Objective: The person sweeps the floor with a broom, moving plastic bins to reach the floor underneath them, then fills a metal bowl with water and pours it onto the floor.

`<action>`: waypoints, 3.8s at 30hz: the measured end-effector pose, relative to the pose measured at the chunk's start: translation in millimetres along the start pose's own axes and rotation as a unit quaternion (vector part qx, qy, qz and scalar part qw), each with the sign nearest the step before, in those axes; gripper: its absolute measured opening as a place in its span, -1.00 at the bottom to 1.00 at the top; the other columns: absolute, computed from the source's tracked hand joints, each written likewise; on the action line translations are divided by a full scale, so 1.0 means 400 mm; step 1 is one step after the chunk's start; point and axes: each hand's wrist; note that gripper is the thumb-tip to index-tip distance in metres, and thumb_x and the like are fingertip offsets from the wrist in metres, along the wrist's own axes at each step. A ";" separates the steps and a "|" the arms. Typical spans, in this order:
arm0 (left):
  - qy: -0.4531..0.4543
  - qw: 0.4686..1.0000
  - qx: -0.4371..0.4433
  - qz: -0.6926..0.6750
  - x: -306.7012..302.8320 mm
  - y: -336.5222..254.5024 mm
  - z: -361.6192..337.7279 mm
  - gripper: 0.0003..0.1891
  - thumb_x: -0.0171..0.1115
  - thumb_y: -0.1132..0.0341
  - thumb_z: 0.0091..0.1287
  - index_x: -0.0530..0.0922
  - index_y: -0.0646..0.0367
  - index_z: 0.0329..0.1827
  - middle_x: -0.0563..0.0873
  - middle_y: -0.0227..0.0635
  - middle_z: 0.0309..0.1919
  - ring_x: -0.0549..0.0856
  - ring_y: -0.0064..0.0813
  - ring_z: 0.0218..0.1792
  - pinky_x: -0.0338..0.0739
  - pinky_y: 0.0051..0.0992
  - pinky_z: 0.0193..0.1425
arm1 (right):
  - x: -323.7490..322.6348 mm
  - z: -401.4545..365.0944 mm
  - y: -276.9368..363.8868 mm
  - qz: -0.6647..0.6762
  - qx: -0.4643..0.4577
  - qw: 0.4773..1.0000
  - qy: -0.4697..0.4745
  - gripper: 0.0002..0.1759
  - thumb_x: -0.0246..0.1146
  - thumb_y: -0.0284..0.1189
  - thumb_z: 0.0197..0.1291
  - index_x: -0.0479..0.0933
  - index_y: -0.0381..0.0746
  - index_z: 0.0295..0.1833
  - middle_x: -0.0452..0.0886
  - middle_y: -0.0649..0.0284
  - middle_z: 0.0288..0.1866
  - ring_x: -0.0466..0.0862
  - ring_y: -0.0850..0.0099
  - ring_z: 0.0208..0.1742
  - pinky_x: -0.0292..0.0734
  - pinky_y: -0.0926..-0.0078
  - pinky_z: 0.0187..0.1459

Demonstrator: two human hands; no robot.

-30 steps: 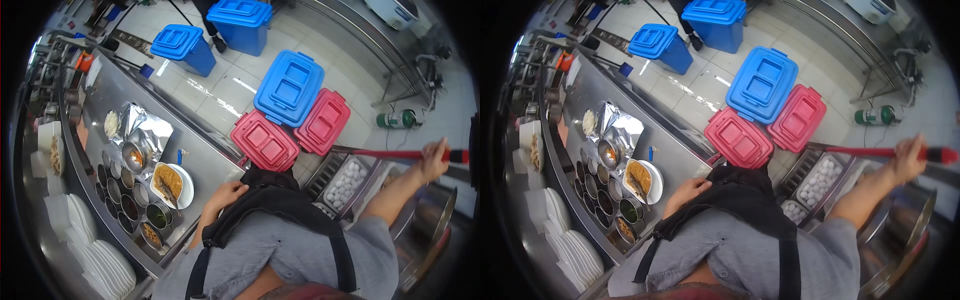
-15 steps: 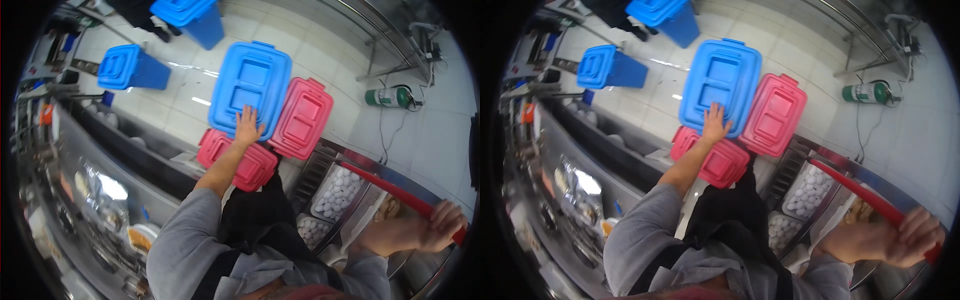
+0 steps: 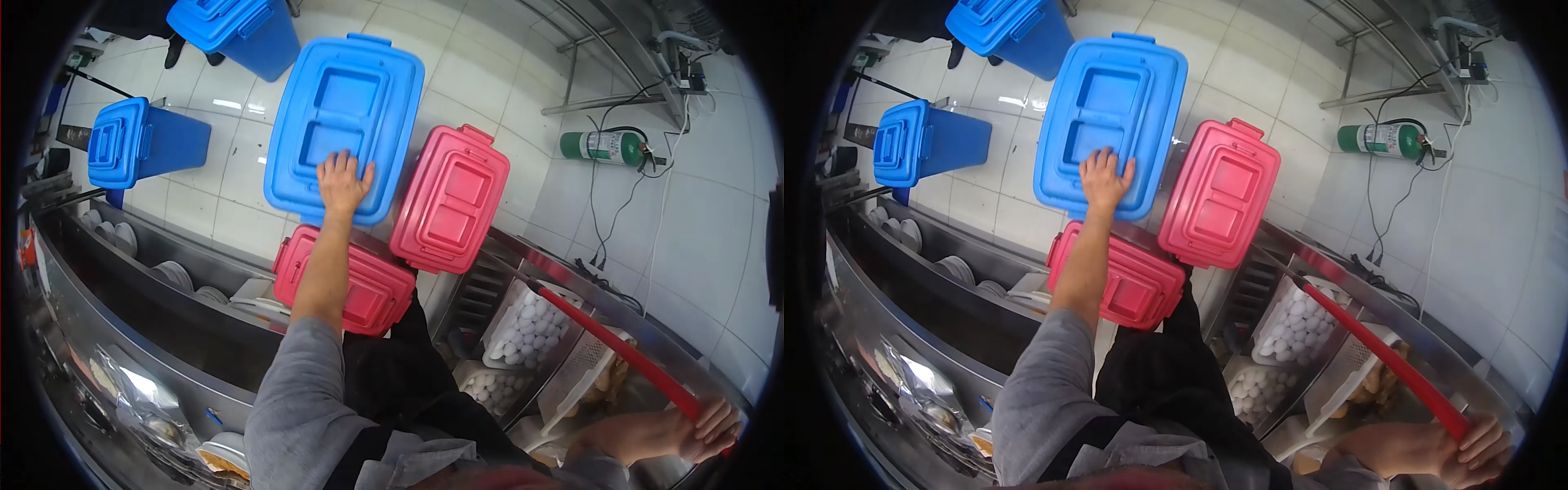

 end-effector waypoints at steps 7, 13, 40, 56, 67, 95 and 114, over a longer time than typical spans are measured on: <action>0.003 0.999 0.042 0.011 0.071 0.151 0.189 -0.63 0.24 0.00 0.17 0.59 0.18 -0.32 0.67 -0.29 -0.19 0.59 -0.25 -0.10 0.37 -0.24 -0.01 | -0.062 0.001 0.019 -0.023 0.010 0.999 -0.041 -0.61 0.16 -0.52 -0.02 0.13 -0.04 -0.72 0.17 0.45 -0.74 0.16 0.60 -0.78 0.13 0.75 -0.61; -0.029 0.986 -0.113 -0.119 0.024 0.202 0.142 -0.41 0.19 0.03 0.23 0.35 0.21 0.24 0.32 0.05 0.27 0.21 0.09 0.34 0.07 0.05 0.36 | 0.088 -0.009 -0.047 -0.057 -0.031 0.997 -0.030 -0.60 -0.13 -0.22 0.44 0.29 -0.04 -0.51 0.16 0.53 -0.84 0.26 0.64 -0.87 0.33 0.60 -0.83; 0.161 0.880 -0.433 0.107 -0.097 0.169 -0.645 -0.36 0.09 -0.09 0.20 0.39 0.20 0.23 0.35 -0.04 0.20 0.25 0.04 0.26 -0.09 0.36 0.29 | 0.369 -0.012 -0.210 -0.150 -0.078 0.978 -0.125 -0.58 0.03 -0.46 0.34 0.35 -0.08 -0.66 0.18 0.53 -0.83 0.17 0.72 -0.89 -0.03 0.71 -0.91; 0.216 0.872 -0.373 -0.231 0.059 0.043 -0.263 -0.45 0.04 0.08 0.32 0.39 0.36 0.21 0.44 0.13 0.19 0.39 0.00 0.27 0.22 -0.25 0.38 | 0.008 0.040 -0.072 -0.083 0.008 0.996 -0.030 -0.63 0.12 -0.53 -0.14 0.09 0.00 -0.76 0.03 0.44 -0.84 0.12 0.59 -0.76 0.05 0.71 -0.61; 0.480 0.502 -0.563 -0.447 0.322 -0.083 -0.495 -0.17 0.15 -0.32 0.10 0.49 0.33 0.14 0.66 0.06 -0.10 0.62 -0.24 0.04 0.45 -0.37 0.15 | 0.007 0.026 -0.021 -0.044 -0.100 0.987 -0.116 -0.70 0.08 -0.38 0.07 0.19 -0.10 -0.66 0.00 0.37 -0.78 -0.04 0.47 -0.82 -0.06 0.56 -0.66; 0.450 0.831 -0.316 -0.083 -0.312 0.016 -0.505 -0.18 -0.02 -0.17 0.28 0.11 0.31 0.41 0.16 0.23 0.35 0.13 0.12 0.39 0.05 -0.15 0.45 | 0.275 0.313 -0.178 -0.092 0.034 0.992 -0.081 -0.78 0.24 -0.38 0.23 0.41 -0.24 -0.38 0.20 0.49 -0.72 0.14 0.68 -0.79 0.00 0.68 -0.73; 0.286 0.663 0.275 -0.635 -0.107 -0.920 0.638 -0.39 0.34 0.10 0.11 0.42 0.25 0.17 0.54 0.03 0.07 0.52 -0.08 0.14 0.37 -0.26 0.24 | 0.147 0.687 -0.386 -0.188 -0.041 0.932 -0.306 -0.82 0.25 -0.48 0.22 0.36 -0.19 -0.35 0.24 0.49 -0.68 0.18 0.70 -0.73 0.02 0.67 -0.69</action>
Point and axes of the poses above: each hand's wrist, its own z-axis towards the middle knuckle, its own x-axis out of the palm, y = z × x
